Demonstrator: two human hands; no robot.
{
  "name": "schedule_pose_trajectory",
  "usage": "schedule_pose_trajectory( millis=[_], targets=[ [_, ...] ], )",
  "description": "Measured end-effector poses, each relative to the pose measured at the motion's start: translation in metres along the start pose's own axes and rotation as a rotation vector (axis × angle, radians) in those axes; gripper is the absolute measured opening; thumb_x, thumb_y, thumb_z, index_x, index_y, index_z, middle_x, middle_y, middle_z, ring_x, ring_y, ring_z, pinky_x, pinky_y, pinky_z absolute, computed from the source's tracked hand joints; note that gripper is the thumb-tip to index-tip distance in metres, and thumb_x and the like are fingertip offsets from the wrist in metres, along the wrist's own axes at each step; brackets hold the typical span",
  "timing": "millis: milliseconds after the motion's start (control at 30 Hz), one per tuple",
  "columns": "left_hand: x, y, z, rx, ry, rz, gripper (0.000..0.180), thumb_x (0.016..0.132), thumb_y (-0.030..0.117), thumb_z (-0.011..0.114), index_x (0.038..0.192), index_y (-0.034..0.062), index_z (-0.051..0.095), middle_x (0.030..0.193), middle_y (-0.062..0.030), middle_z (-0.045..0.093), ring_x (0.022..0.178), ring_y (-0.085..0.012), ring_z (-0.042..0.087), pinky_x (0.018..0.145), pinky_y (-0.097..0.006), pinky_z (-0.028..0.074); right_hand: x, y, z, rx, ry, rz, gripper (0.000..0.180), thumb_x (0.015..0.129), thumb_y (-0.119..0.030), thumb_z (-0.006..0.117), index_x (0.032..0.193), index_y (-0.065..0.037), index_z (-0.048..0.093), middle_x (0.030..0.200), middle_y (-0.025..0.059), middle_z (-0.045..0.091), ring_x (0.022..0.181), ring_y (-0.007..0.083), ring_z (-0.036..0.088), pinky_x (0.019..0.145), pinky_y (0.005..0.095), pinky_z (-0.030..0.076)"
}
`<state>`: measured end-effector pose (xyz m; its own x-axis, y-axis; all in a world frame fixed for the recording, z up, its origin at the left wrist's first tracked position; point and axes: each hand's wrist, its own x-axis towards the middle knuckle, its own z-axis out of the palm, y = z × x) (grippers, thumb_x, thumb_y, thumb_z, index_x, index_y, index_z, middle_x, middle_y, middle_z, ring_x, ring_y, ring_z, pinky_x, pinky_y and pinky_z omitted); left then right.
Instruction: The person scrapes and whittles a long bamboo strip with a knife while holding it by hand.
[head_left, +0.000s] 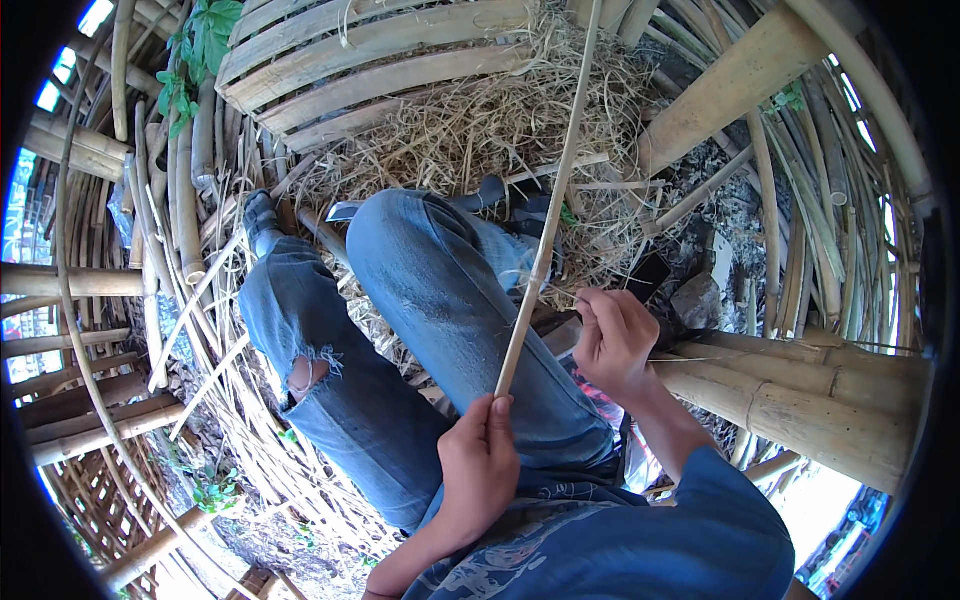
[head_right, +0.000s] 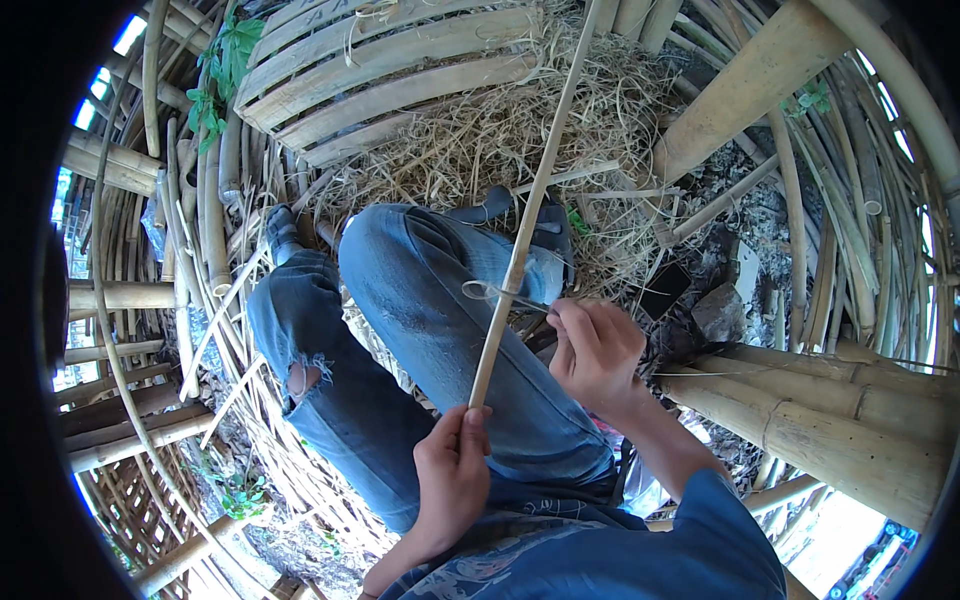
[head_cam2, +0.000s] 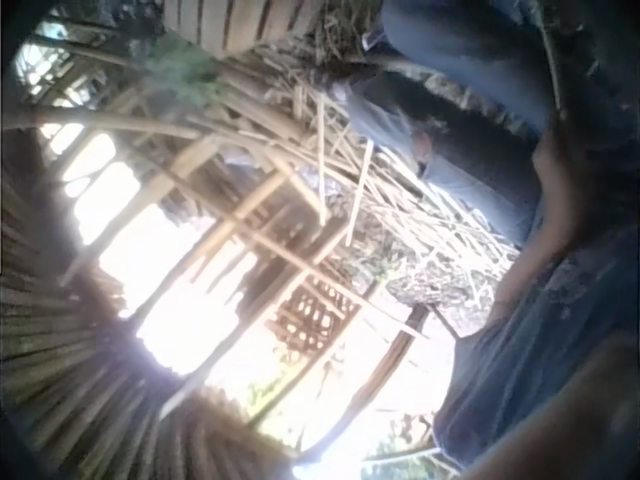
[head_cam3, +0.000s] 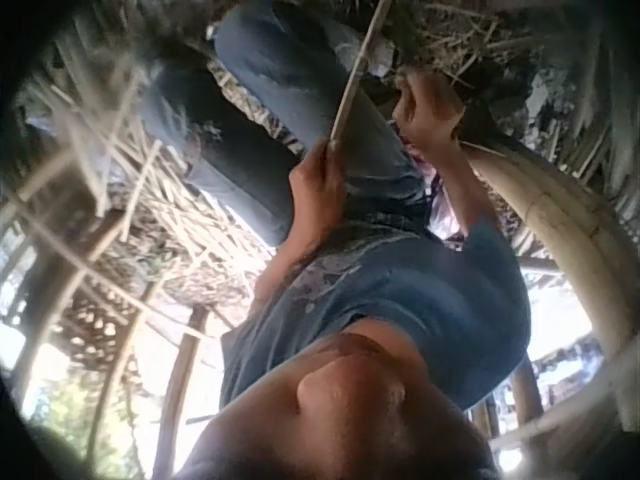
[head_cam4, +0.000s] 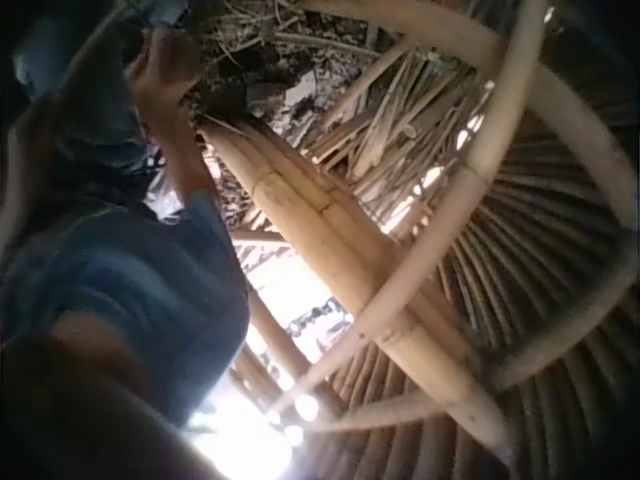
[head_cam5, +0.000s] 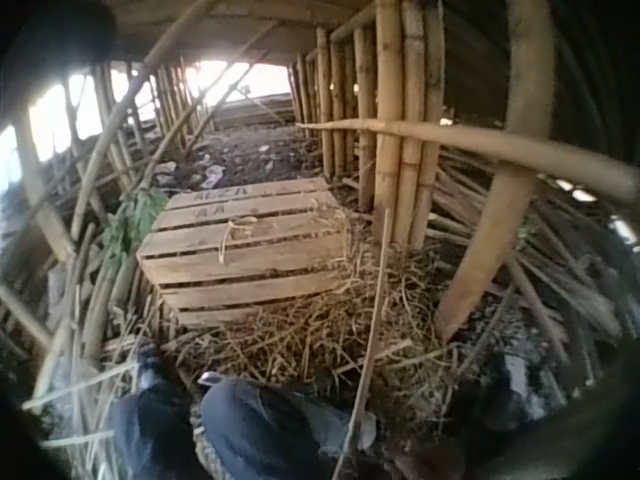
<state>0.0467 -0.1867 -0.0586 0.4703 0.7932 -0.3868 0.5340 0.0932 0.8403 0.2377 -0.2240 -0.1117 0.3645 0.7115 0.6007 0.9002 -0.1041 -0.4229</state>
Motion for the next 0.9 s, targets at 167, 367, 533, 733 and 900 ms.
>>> schedule_pose_trajectory(
  millis=[167, 367, 533, 733, 900],
  targets=[
    [0.006, 0.004, -0.020, -0.572, -0.218, -0.438, 0.030, 0.099, 0.023, 0.048, 0.113, -0.0007, 0.062, 0.072, 0.0031, 0.050, 0.058, -0.0041, 0.038, 0.052, -0.019, 0.031, -0.002, -0.010, -0.009, 0.292, -0.147, 0.222, 0.007, 0.084, -0.005, 0.055, 0.089, 0.000, 0.057, 0.072, 0.0130, 0.056, 0.061, 0.0297, 0.055, 0.056, 0.0376, 0.044],
    [0.013, 0.001, -0.024, -0.703, -0.289, -0.567, 0.025, 0.098, 0.021, 0.050, 0.102, -0.0013, 0.059, 0.072, 0.0010, 0.052, 0.055, -0.0041, 0.038, 0.050, -0.018, 0.029, -0.007, -0.024, 0.000, 0.340, -0.350, 0.148, 0.011, 0.088, -0.011, 0.052, 0.091, -0.001, 0.055, 0.079, 0.0135, 0.054, 0.071, 0.0322, 0.055, 0.061, 0.0396, 0.043],
    [0.018, -0.005, -0.025, -0.799, -0.324, -0.599, 0.021, 0.097, 0.019, 0.050, 0.097, -0.0019, 0.056, 0.071, -0.0011, 0.052, 0.051, -0.0045, 0.034, 0.046, -0.019, 0.027, -0.006, -0.023, 0.001, 0.355, -0.343, 0.152, 0.012, 0.089, -0.013, 0.052, 0.093, -0.002, 0.056, 0.081, 0.0132, 0.055, 0.072, 0.0321, 0.055, 0.062, 0.0399, 0.044],
    [0.022, -0.004, -0.027, -0.817, -0.342, -0.628, 0.021, 0.097, 0.020, 0.051, 0.095, -0.0012, 0.056, 0.069, -0.0006, 0.051, 0.048, -0.0039, 0.031, 0.044, -0.019, 0.025, -0.001, -0.024, -0.006, 0.410, -0.478, 0.230, 0.017, 0.091, -0.018, 0.051, 0.094, -0.001, 0.055, 0.081, 0.0144, 0.056, 0.072, 0.0327, 0.056, 0.063, 0.0400, 0.044],
    [0.022, -0.002, -0.025, -0.781, -0.345, -0.661, 0.022, 0.096, 0.021, 0.052, 0.096, -0.0006, 0.057, 0.063, 0.0024, 0.047, 0.048, -0.0033, 0.030, 0.044, -0.019, 0.023, -0.010, -0.022, 0.002, 0.278, -0.476, 0.350, 0.018, 0.092, -0.020, 0.052, 0.096, -0.003, 0.051, 0.073, 0.0137, 0.060, 0.063, 0.0323, 0.061, 0.055, 0.0425, 0.045]
  ],
)
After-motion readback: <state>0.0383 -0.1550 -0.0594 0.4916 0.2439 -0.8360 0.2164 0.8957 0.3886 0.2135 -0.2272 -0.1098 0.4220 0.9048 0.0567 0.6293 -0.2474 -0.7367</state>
